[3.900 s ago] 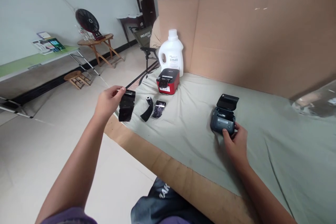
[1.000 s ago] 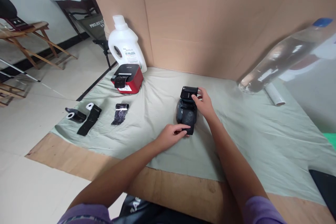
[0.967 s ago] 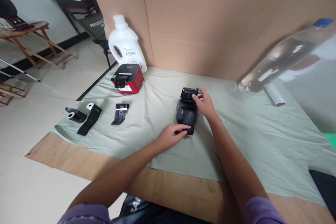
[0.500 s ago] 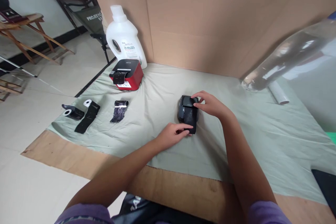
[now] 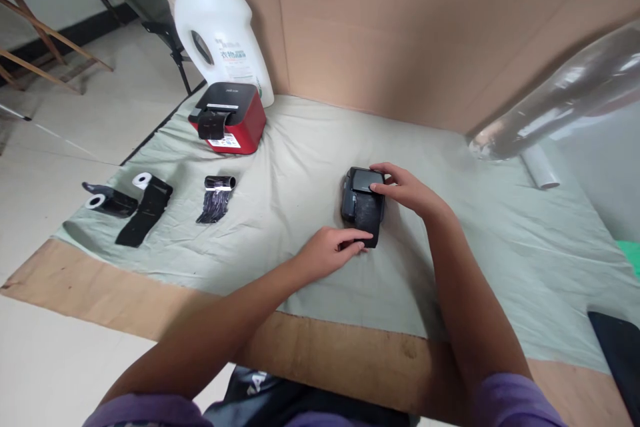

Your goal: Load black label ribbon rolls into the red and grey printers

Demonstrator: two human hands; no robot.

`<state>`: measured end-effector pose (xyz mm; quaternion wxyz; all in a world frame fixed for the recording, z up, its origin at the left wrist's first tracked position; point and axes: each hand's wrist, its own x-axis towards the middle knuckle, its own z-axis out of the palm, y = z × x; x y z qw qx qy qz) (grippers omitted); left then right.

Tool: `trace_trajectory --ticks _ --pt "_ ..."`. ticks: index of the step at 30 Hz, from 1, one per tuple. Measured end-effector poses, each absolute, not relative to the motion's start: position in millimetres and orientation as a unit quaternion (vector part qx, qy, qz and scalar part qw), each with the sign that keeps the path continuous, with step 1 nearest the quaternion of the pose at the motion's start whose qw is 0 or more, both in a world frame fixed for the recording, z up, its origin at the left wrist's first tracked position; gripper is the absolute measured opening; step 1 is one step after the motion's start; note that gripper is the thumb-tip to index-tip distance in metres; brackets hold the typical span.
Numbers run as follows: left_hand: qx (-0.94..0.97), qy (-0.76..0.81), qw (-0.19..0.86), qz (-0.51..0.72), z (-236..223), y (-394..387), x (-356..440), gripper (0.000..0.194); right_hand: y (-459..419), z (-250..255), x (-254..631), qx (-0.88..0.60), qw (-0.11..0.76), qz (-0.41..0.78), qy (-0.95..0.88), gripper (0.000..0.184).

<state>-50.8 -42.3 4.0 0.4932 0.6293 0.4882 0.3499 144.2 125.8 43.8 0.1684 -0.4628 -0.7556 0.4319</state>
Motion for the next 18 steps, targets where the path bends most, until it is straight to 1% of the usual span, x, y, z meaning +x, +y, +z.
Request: trace_trajectory --ticks 3,5,7,11,15,18 --pt "0.624 0.483 0.5 0.357 4.5 -45.9 -50.9 0.034 121.4 22.6 147.2 -0.431 0.245 0.467 -0.732 0.054" --pt "0.614 0.483 0.499 0.374 6.5 -46.5 -53.0 0.038 115.5 8.7 147.1 -0.433 0.305 0.441 -0.724 0.055" --pt "0.59 0.491 0.491 0.412 10.5 -40.1 -58.1 0.041 109.8 -1.1 145.8 -0.445 0.342 0.395 -0.728 0.056" --pt "0.534 0.514 0.474 0.475 19.7 6.2 -75.4 0.04 105.5 -7.1 144.1 -0.445 0.347 0.37 -0.738 0.056" --pt "0.518 0.532 0.484 0.462 15.1 70.7 -86.4 0.041 106.6 -5.1 145.8 -0.44 0.335 0.384 -0.739 0.053" --pt "0.571 0.524 0.445 0.449 3.0 95.1 -85.5 0.039 106.8 -3.1 146.8 -0.429 0.33 0.395 -0.742 0.054"
